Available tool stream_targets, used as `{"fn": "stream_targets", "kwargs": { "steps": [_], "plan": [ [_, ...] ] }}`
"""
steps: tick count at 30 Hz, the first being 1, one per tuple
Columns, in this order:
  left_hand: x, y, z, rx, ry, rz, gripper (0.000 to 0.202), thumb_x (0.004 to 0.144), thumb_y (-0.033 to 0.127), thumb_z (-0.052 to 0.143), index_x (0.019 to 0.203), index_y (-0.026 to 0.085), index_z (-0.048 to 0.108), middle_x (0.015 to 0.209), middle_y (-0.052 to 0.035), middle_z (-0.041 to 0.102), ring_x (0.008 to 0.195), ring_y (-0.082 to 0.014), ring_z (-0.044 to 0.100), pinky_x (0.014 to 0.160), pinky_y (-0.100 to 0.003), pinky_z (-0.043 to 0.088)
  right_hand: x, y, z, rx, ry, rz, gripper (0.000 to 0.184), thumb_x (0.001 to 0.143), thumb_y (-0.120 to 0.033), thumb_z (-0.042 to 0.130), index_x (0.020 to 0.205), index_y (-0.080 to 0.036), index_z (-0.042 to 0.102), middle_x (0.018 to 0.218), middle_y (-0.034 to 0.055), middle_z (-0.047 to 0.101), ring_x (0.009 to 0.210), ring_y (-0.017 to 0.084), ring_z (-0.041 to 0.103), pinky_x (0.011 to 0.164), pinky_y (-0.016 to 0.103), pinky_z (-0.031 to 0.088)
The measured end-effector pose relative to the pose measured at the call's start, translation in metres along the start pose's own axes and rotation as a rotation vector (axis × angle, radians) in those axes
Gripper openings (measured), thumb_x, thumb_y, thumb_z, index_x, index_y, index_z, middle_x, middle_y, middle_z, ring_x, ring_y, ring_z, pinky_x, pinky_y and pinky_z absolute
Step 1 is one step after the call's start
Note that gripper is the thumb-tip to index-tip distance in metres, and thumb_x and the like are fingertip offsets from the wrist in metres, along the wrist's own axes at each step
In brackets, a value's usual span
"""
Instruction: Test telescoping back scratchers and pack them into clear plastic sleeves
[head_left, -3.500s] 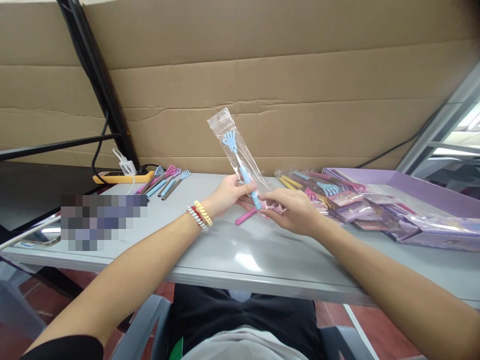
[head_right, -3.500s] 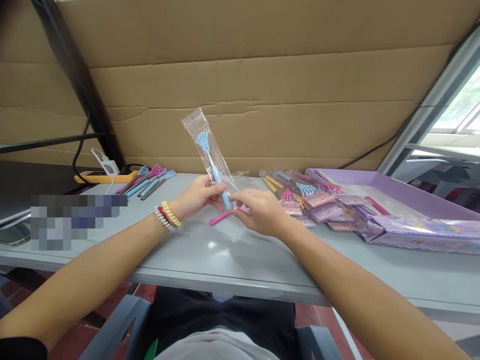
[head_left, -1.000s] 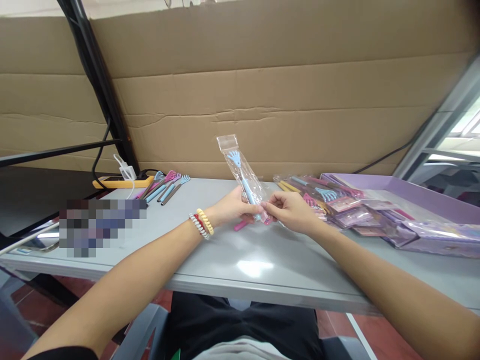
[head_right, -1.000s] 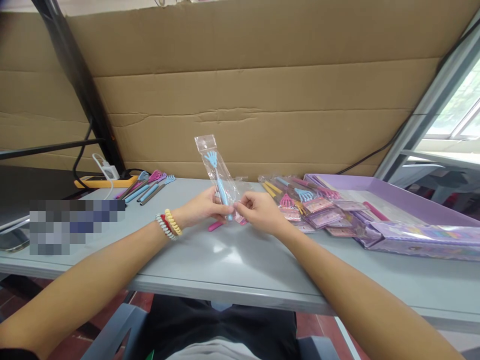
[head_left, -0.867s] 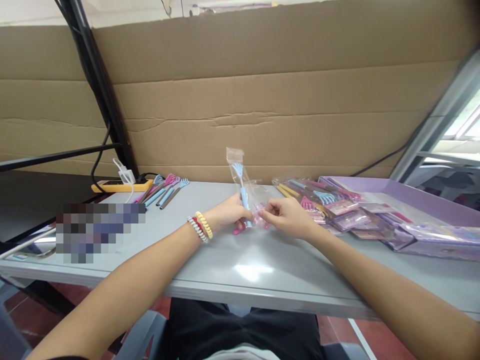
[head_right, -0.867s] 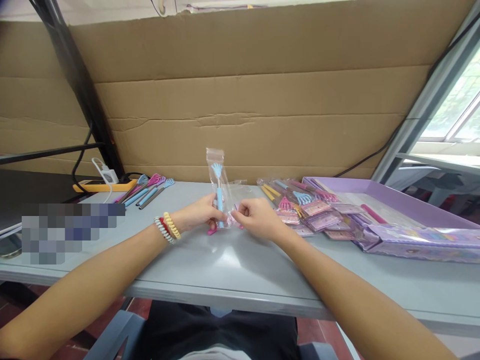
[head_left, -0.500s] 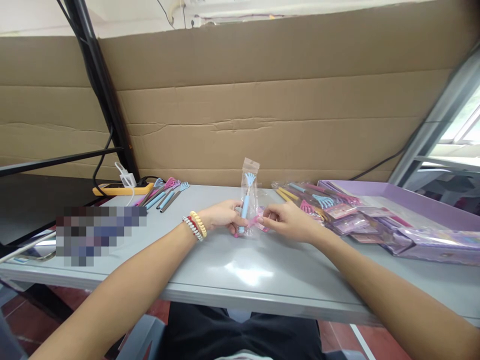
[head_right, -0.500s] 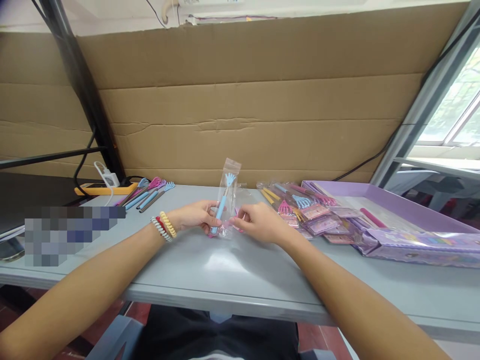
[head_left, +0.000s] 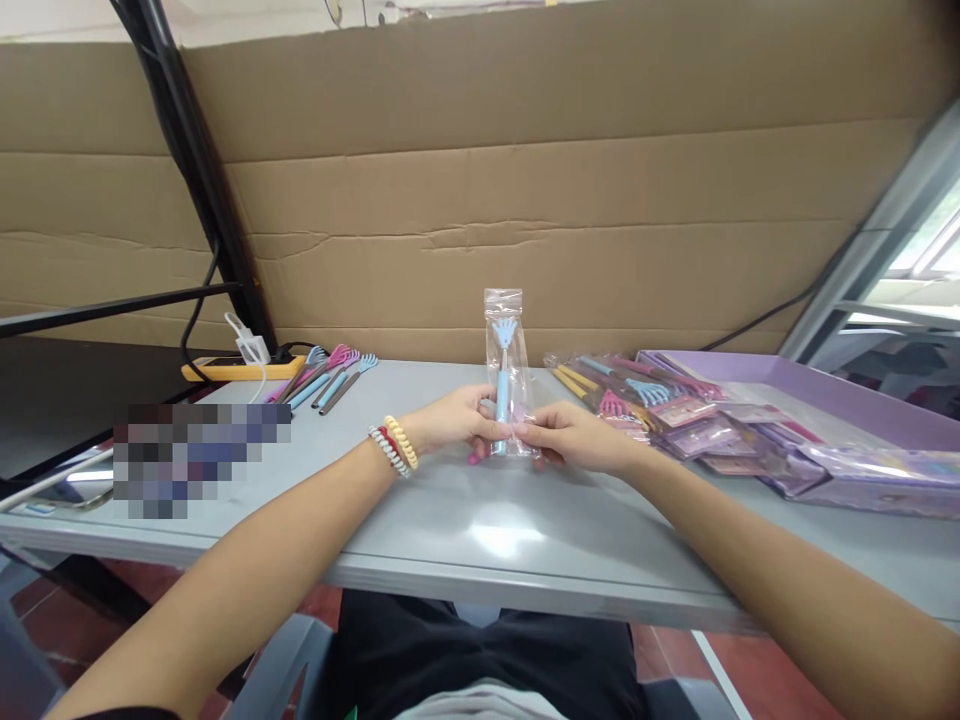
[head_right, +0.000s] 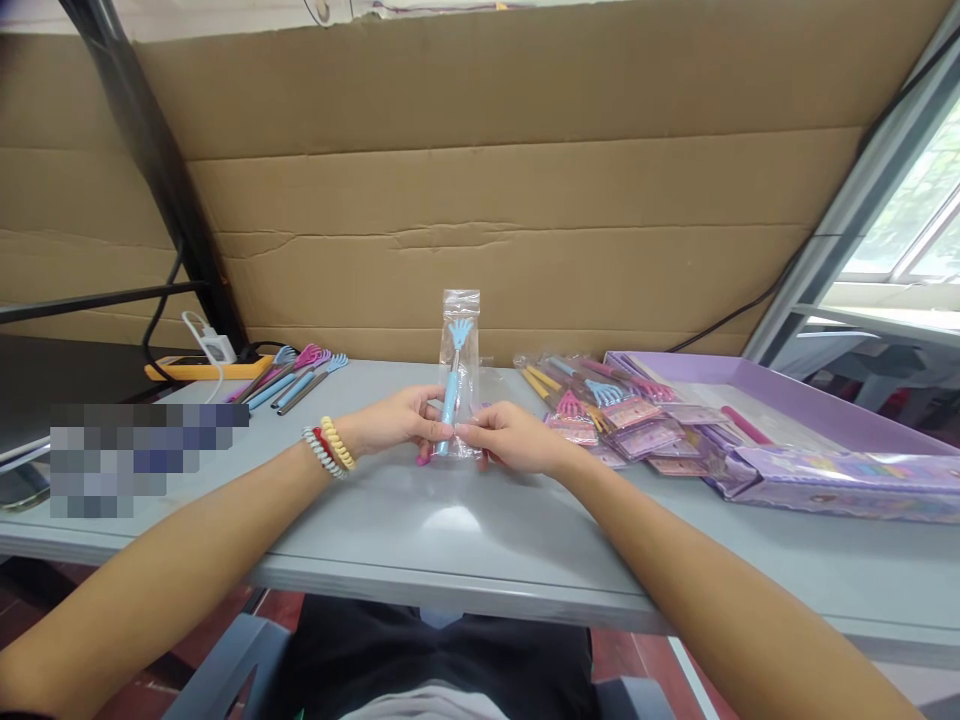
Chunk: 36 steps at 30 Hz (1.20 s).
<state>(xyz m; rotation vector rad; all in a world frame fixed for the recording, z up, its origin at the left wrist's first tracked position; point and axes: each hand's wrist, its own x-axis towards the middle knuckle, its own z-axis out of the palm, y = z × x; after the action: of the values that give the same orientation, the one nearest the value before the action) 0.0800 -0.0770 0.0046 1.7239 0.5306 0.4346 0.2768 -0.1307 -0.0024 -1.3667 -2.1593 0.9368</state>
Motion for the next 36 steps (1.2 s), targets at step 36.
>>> {"fn": "stream_targets", "kwargs": {
  "steps": [36],
  "plan": [
    [0.0, -0.006, -0.034, 0.208, 0.373, -0.207, 0.028, 0.07, 0.017, 0.062, 0.097, 0.014, 0.056, 0.061, -0.0004, 0.057, 0.051, -0.0104, 0.052, 0.049, -0.022, 0.045, -0.012, 0.031, -0.045, -0.543, 0.361, 0.123, 0.036, 0.083, -0.046, 0.044, 0.07, -0.014, 0.054, 0.066, 0.0021, 0.054, 0.061, 0.012, 0.048, 0.055, 0.022, 0.029]
  ]
}}
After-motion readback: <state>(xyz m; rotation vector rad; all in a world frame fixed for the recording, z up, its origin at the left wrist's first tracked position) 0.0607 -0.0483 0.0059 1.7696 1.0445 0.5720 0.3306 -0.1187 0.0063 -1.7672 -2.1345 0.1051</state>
